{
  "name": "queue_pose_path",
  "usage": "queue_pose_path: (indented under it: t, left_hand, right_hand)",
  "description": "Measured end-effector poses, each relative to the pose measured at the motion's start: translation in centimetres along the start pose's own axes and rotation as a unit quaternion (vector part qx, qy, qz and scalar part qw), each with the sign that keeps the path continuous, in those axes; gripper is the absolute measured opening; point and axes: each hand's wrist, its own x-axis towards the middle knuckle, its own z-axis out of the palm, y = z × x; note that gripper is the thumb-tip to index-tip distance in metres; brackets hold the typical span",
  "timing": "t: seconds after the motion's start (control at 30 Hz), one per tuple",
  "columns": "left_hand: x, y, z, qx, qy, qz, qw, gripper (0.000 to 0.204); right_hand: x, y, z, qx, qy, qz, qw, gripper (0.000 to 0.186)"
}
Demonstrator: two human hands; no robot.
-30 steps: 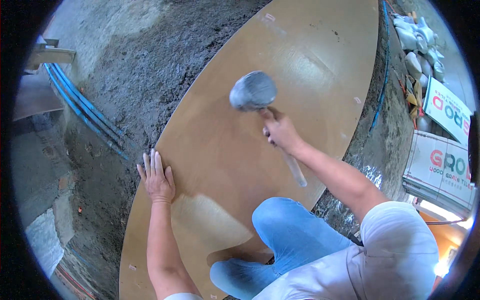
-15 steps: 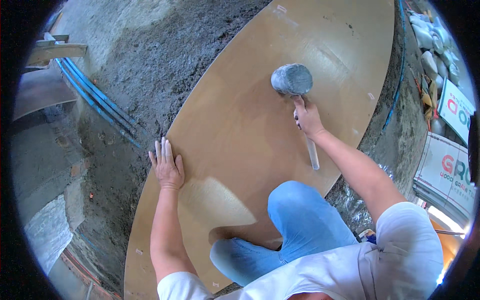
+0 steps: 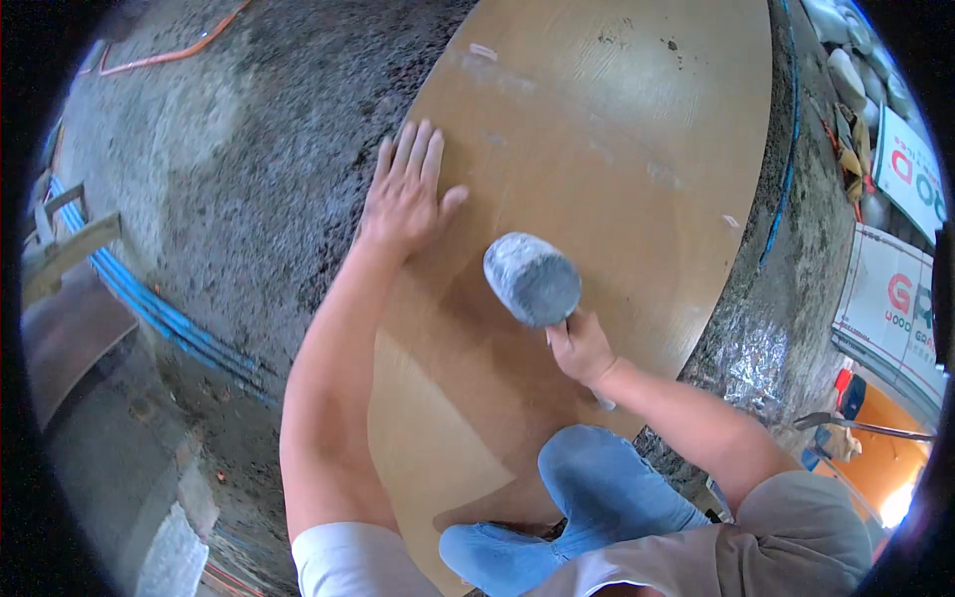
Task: The person is laying and leveling large floor tiles on a mortar bed using a rubber mallet and spirit level.
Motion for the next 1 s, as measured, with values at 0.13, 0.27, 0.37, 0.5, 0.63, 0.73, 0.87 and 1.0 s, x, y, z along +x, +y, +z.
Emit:
queue_pose_path:
  t: [0.13, 0.27, 0.37, 0.5, 0.63, 0.73, 0.87, 1.0]
  left_hand:
    - [9.4, -0.7, 0.9, 0.055, 0.049, 0.04, 0.997, 0.075]
    - [12.9, -1.8, 1.2, 0.079, 0.081, 0.015, 0.993, 0.077]
    - [12.8, -1.9, 1.0, 0.076, 0.124, -0.095, 0.985, 0.077]
    - [6.6, -0.1, 1.4, 0.067, 0.211, -0.193, 0.956, 0.077]
    - [-6.7, 6.0, 3.3, 0.002, 0.085, -0.183, 0.979, 0.076]
    - [-11.7, 9.5, 2.7, 0.006, 0.019, -0.218, 0.976, 0.075]
    - [-12.8, 8.5, 2.4, 0.048, 0.011, -0.234, 0.971, 0.074]
    - [-12.7, 8.5, 2.5, 0.068, 0.01, -0.23, 0.971, 0.071]
  right_hand:
    - [-0.4, 0.9, 0.0, 0.047, -0.018, 0.011, 0.999, 0.041]
    - [-0.6, 0.6, -0.1, 0.014, -0.052, 0.002, 0.999, 0.039]
    - [-0.3, 0.0, -0.5, 0.022, -0.07, 0.046, 0.996, 0.035]
    - [-0.1, 0.2, 0.5, 0.058, -0.03, 0.019, 0.998, 0.037]
    - [0.4, -0.1, -0.4, 0.032, -0.002, 0.001, 0.999, 0.043]
    - [0.6, -0.3, -0.9, 0.037, -0.005, 0.01, 0.999, 0.043]
    - [1.6, -4.6, -1.6, 0.153, -0.062, 0.117, 0.979, 0.041]
    - [1.6, -5.3, -2.2, 0.163, 0.071, 0.036, 0.983, 0.039]
